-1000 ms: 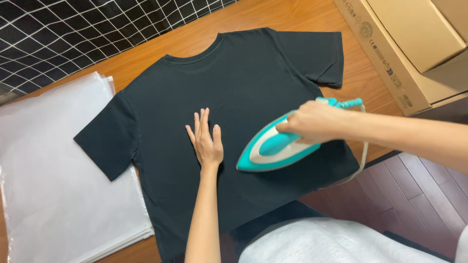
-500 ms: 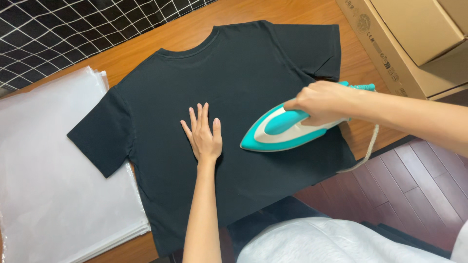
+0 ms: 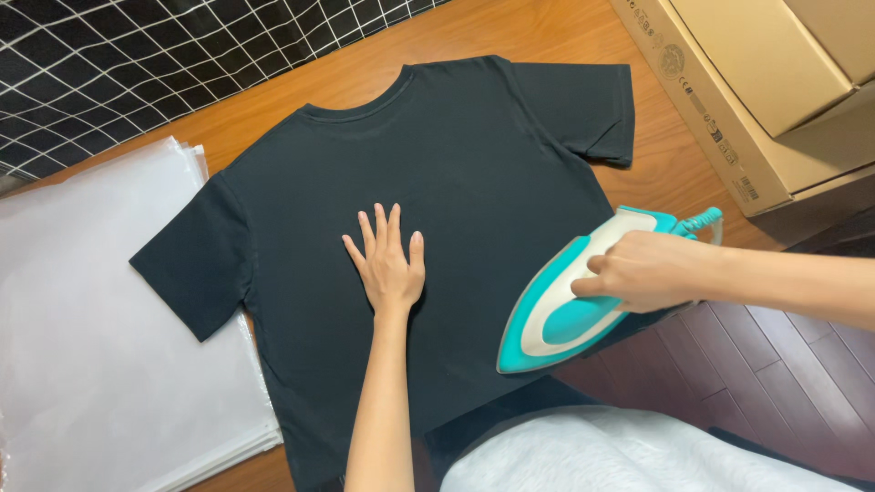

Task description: The person adjusts a stack of plastic bags on a wooden table, unfolds a black t-shirt, and irons the fabric with a handheld iron.

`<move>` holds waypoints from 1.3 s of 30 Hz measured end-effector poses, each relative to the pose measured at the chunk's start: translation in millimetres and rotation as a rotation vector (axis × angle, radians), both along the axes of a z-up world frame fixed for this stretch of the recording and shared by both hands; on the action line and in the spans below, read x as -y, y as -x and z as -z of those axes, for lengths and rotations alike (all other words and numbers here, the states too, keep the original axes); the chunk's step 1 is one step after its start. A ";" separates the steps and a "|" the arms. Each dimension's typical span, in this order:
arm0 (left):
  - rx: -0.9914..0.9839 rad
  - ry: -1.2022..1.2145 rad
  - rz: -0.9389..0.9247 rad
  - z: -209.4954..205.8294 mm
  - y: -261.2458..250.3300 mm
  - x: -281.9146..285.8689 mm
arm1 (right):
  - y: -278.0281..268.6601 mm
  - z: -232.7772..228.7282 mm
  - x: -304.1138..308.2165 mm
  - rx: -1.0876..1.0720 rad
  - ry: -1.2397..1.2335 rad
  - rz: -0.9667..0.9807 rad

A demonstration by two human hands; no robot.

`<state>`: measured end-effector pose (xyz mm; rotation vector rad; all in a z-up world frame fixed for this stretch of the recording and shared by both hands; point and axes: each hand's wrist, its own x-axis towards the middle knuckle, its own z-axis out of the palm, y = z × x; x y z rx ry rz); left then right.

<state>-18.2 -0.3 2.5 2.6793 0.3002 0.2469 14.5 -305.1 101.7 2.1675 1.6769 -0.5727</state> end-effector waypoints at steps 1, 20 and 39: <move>0.000 -0.001 -0.001 0.0 0.3 0.3 | -7.2 -1.6 -8.4 0.000 -0.001 -0.001; 0.010 -0.001 -0.011 -3.2 -1.9 0.8 | -98.0 -41.0 -60.0 0.156 -0.041 0.386; 0.024 -0.008 -0.014 3.1 -1.1 -0.6 | 12.2 -21.1 -2.9 -0.054 0.071 0.255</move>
